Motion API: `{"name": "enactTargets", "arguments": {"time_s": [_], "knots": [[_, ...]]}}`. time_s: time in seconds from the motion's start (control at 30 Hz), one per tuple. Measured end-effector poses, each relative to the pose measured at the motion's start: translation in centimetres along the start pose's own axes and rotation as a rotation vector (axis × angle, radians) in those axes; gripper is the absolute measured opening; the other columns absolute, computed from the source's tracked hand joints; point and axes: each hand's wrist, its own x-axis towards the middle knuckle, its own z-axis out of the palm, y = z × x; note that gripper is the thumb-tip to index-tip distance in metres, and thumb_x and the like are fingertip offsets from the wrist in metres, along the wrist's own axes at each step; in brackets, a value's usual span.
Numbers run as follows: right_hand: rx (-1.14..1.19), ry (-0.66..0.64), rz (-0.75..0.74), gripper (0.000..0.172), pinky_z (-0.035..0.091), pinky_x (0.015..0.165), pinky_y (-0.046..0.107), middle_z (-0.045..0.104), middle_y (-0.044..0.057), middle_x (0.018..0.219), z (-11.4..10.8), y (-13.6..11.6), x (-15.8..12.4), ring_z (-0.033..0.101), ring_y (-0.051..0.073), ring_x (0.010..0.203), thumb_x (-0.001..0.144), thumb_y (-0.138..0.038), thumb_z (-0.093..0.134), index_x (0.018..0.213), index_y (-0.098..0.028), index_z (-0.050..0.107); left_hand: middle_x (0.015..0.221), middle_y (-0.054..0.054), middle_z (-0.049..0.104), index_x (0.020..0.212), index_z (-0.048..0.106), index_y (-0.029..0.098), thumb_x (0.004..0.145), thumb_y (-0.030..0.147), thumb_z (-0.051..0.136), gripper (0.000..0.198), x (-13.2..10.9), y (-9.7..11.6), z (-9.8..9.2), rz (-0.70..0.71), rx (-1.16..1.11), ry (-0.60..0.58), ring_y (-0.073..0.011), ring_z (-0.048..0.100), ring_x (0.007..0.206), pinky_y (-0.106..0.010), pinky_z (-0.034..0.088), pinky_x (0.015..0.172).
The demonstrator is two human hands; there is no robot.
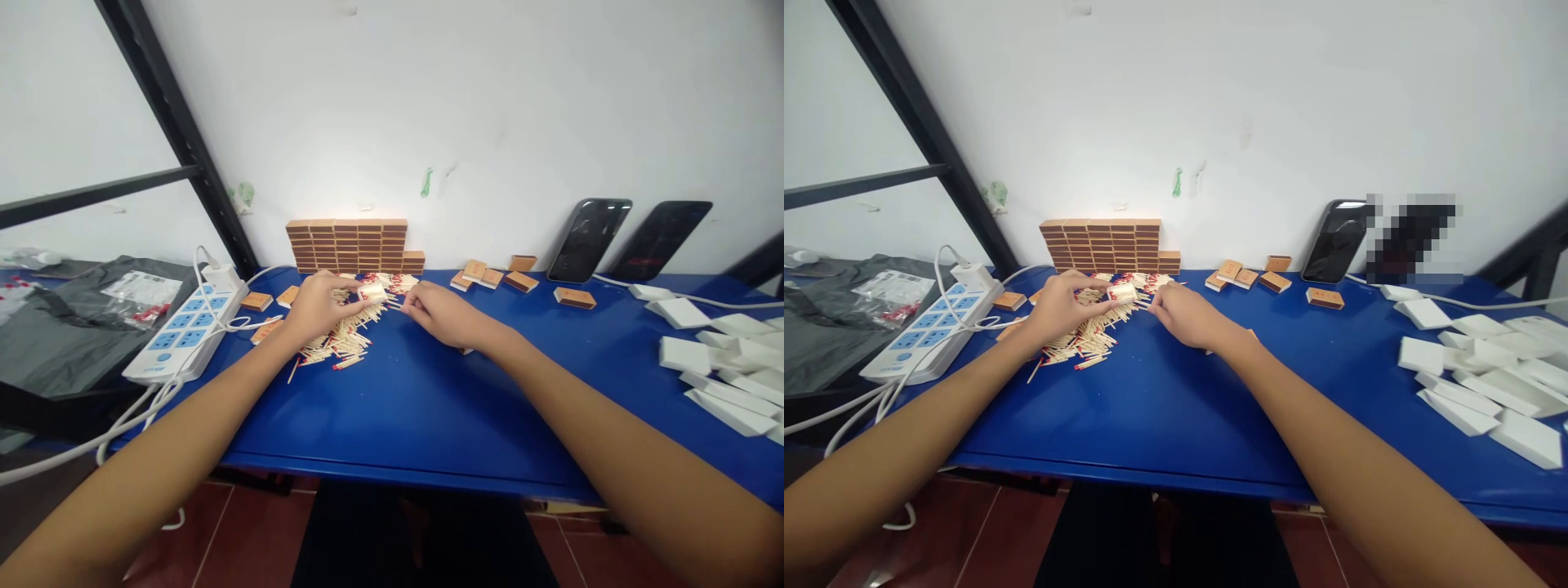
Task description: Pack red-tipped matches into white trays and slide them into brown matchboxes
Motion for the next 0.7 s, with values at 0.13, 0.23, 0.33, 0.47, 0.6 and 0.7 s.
{"name": "enactTargets", "arguments": {"time_s": [0.13, 0.23, 0.33, 0.47, 0.6, 0.7], "knots": [[0.042, 0.117, -0.074, 0.012, 0.042, 0.078, 0.032, 0.064, 0.009, 0.1, 0.3, -0.5, 0.2, 0.058, 0.021, 0.087, 0.103, -0.024, 0.052, 0.096, -0.019, 0.059, 0.101, -0.005, 0.083, 0.104, 0.085, 0.026, 0.079, 0.048, 0.089, 0.034, -0.2, 0.5, 0.1, -0.001, -0.111, -0.055, -0.026, 0.074, 0.092, -0.037, 0.057, 0.083], [0.024, 0.133, -0.129, 0.011, 0.041, 0.079, 0.032, 0.062, 0.009, 0.104, 0.5, -1.3, 0.0, 0.057, 0.021, 0.09, 0.105, -0.024, 0.049, 0.099, -0.02, 0.058, 0.105, -0.005, 0.083, 0.104, 0.085, 0.024, 0.078, 0.044, 0.089, 0.033, -0.4, 0.9, 0.3, -0.031, -0.262, -0.139, -0.0252, 0.076, 0.095, -0.035, 0.059, 0.083], [-0.01, 0.115, -0.132, 0.008, 0.04, 0.078, 0.031, 0.061, 0.008, 0.104, 0.6, -1.5, -0.2, 0.057, 0.02, 0.089, 0.103, -0.021, 0.051, 0.1, -0.02, 0.059, 0.104, -0.006, 0.084, 0.106, 0.085, 0.023, 0.077, 0.046, 0.089, 0.037, -0.4, 1.1, 0.3, -0.071, -0.318, -0.188, -0.026, 0.077, 0.094, -0.034, 0.06, 0.081], [-0.036, 0.131, -0.131, 0.01, 0.041, 0.081, 0.031, 0.061, 0.008, 0.104, 0.3, -1.3, -0.3, 0.058, 0.02, 0.09, 0.101, -0.018, 0.054, 0.098, -0.019, 0.063, 0.104, -0.007, 0.083, 0.104, 0.085, 0.023, 0.077, 0.045, 0.089, 0.035, -0.3, 1.1, 0.2, -0.073, -0.29, -0.152, -0.0263, 0.077, 0.095, -0.036, 0.06, 0.087], [-0.057, 0.164, -0.111, 0.007, 0.04, 0.078, 0.03, 0.06, 0.007, 0.101, -0.2, -1.1, -0.3, 0.057, 0.019, 0.085, 0.099, -0.02, 0.06, 0.098, -0.019, 0.067, 0.103, -0.006, 0.083, 0.103, 0.085, 0.024, 0.077, 0.045, 0.089, 0.034, -0.2, 1.2, -0.1, -0.077, -0.279, -0.133, -0.0253, 0.076, 0.095, -0.036, 0.06, 0.085], [0.035, 0.225, -0.122, 0.008, 0.04, 0.075, 0.029, 0.06, 0.005, 0.093, -0.1, -1.2, -0.3, 0.056, 0.017, 0.08, 0.098, -0.021, 0.061, 0.096, -0.019, 0.068, 0.104, -0.007, 0.083, 0.105, 0.085, 0.023, 0.078, 0.045, 0.088, 0.035, -0.2, 1.4, -0.1, -0.075, -0.283, -0.146, -0.0252, 0.076, 0.095, -0.035, 0.06, 0.083]]}}
